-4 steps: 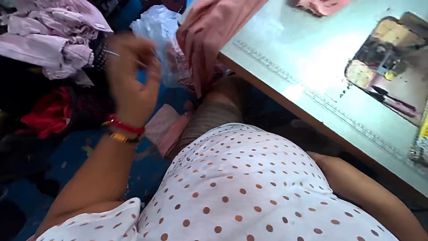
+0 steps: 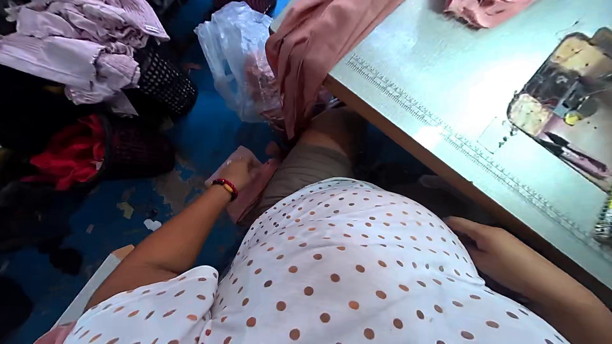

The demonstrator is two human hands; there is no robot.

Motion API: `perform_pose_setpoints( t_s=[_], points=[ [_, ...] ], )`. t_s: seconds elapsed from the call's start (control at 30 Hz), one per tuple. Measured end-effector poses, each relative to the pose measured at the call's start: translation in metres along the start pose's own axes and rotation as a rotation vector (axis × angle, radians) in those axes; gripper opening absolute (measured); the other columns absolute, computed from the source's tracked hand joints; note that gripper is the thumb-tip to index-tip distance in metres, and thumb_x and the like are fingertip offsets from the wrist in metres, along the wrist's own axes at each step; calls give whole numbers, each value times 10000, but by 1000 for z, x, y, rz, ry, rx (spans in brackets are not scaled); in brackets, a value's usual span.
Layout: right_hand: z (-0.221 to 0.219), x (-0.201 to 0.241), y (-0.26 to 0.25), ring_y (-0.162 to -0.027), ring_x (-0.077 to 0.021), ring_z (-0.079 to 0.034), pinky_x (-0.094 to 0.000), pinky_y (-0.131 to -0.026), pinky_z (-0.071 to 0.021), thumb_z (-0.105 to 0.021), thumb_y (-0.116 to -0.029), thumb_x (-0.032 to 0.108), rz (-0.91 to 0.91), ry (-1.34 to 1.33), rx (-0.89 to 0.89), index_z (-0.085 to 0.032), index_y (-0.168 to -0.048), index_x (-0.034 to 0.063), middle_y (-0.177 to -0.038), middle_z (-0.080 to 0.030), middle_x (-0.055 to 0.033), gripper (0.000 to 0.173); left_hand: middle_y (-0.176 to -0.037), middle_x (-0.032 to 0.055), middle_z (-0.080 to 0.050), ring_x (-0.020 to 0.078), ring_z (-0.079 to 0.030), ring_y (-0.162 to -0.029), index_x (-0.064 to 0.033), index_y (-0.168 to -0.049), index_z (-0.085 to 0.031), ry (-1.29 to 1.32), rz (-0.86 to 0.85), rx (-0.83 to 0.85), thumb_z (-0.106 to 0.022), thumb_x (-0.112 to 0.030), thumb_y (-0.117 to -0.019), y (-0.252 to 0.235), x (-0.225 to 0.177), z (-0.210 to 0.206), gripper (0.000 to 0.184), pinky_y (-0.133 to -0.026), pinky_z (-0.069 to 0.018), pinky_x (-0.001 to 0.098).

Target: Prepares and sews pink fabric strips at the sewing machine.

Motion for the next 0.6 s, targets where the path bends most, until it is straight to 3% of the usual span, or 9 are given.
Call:
perform_pose_setpoints(
  t_s=[0.07, 0.13, 0.27, 0.37, 0.47, 0.53, 0.6],
  points=[
    [1, -1, 3, -921, -310, -721, -586, -812, -557, -588, -932, 40, 0, -19, -22, -698, -1175, 51, -1004, -737, -159, 266, -1216, 285, -662, 478, -620, -1183, 14, -1298, -628, -32, 127, 138, -704, -388, -971, -7, 28, -40, 524, -1007, -459, 685],
    [1, -2, 3, -926, -264, -723, -541, -827, -568, -573, -953, 85, -9, -37, -34, -704, -1175, 59, -1012, -743, -135, 260, -1170, 283, -669, 465, -631, -1153, 33, -1239, -645, -43, 147, 126, -660, -350, -1009, -7, 34, -47, 447, -994, -469, 660],
    [3, 3, 0, -887, -282, -712, -550, -798, -557, -579, -948, 55, -20, -26, -13, -698, -1164, 47, -981, -732, -151, 247, -1094, 259, -696, 460, -659, -1103, 20, -1104, -687, -269, 7, 27, -540, -285, -1075, 1, 25, -28, 340, -904, -505, 656],
    [9, 11, -6, -899, -310, -720, -569, -804, -563, -567, -956, 48, 37, 17, -26, -702, -1162, 40, -990, -735, -163, 247, -1069, 268, -694, 478, -652, -1099, 6, -1120, -689, -421, -116, -72, -499, -242, -1088, 8, 17, -7, 314, -901, -504, 638],
    [22, 21, -11, -867, -262, -714, -509, -782, -579, -516, -969, 165, 149, 18, -90, -706, -1156, 55, -979, -732, -138, 288, -1173, 310, -635, 463, -605, -1179, 98, -1155, -626, 20, -64, -133, -424, -188, -1114, 14, 21, 14, 352, -1009, -455, 640],
    [34, 28, -15, -885, -189, -707, -434, -804, -589, -514, -1004, 288, 199, -19, -109, -705, -1164, 85, -1003, -731, -101, 321, -1008, 237, -620, 350, -612, -966, 74, -1078, -609, 343, -40, -197, -404, -215, -1124, 25, 16, 31, 357, -876, -472, 565],
    [45, 38, -20, -872, -83, -688, -310, -792, -586, -505, -1026, 361, 237, -68, -115, -703, -1178, 107, -1001, -727, -47, 356, -913, 202, -613, 331, -606, -878, 44, -1033, -612, 304, -81, -217, -435, -245, -1116, 36, 2, 54, 349, -811, -471, 562]
  ],
)
Point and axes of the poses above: each hand's wrist, its own y-axis away from the middle knuckle, its own z-axis out of the back of the hand, x = y × z, the point moved 8 cm from there along -y, towards the middle knuckle
